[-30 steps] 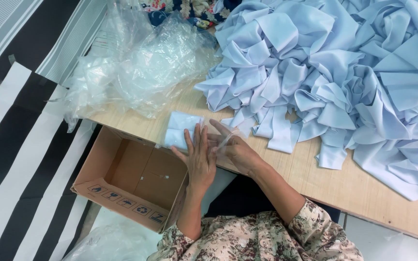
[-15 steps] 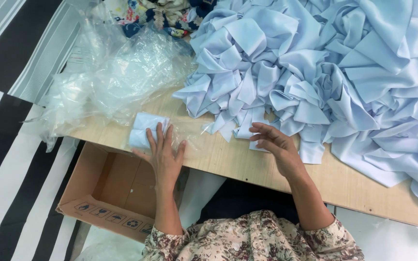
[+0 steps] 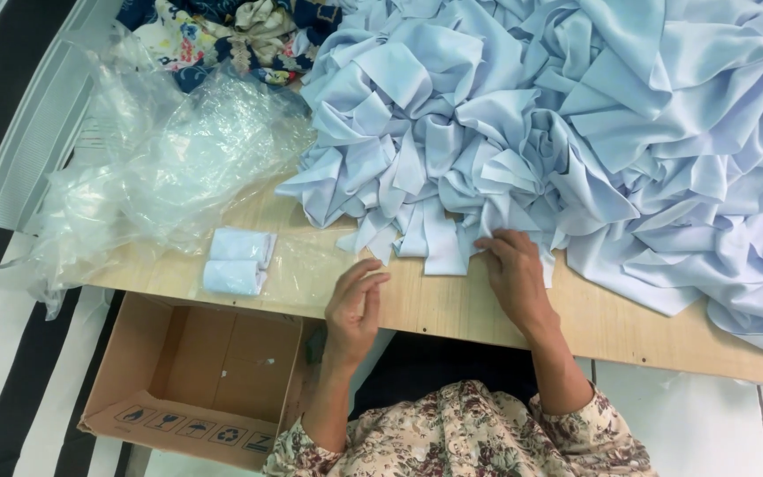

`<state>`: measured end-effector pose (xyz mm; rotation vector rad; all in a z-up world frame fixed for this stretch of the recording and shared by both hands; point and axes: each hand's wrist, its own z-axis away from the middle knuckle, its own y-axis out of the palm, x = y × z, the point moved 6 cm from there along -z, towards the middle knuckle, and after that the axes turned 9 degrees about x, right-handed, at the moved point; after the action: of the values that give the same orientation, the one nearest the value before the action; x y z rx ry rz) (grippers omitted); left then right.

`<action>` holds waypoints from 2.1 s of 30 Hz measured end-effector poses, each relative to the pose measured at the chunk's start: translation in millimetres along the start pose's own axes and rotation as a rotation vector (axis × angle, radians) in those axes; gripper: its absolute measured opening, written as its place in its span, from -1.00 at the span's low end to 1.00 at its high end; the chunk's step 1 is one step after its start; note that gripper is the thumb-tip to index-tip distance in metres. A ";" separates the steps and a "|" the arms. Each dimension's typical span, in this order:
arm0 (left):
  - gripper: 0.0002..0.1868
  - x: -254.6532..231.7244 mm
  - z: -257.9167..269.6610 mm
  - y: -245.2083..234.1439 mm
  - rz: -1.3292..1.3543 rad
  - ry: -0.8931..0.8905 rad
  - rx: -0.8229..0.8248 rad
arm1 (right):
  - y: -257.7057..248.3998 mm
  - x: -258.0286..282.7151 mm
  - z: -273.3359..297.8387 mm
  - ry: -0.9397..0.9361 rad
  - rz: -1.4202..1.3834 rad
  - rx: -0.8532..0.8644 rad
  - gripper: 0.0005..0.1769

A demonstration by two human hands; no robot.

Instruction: The person folds white fabric pieces into rectangles, rolls them into cylinders, and places them into plastic bags on a table next to a large pile of similar fabric.

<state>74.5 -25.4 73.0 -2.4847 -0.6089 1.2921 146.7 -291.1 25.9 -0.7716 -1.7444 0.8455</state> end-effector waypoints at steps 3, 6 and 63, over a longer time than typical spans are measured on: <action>-0.75 -10.1 0.7 31.3 0.118 0.014 0.062 | 16.1 14.7 26.6 -0.048 -0.030 0.120 -0.82; -0.74 -16.9 -2.2 52.8 0.081 0.038 0.184 | 16.3 45.0 56.1 -0.150 -0.079 0.302 -0.81; -0.57 11.1 3.4 88.0 0.040 -0.121 0.521 | -36.6 29.4 60.7 -0.132 -0.368 0.320 -0.88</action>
<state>98.4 -96.8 25.9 -2.0119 -0.2065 1.4083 76.5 -298.5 56.0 -0.1777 -1.7369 0.9040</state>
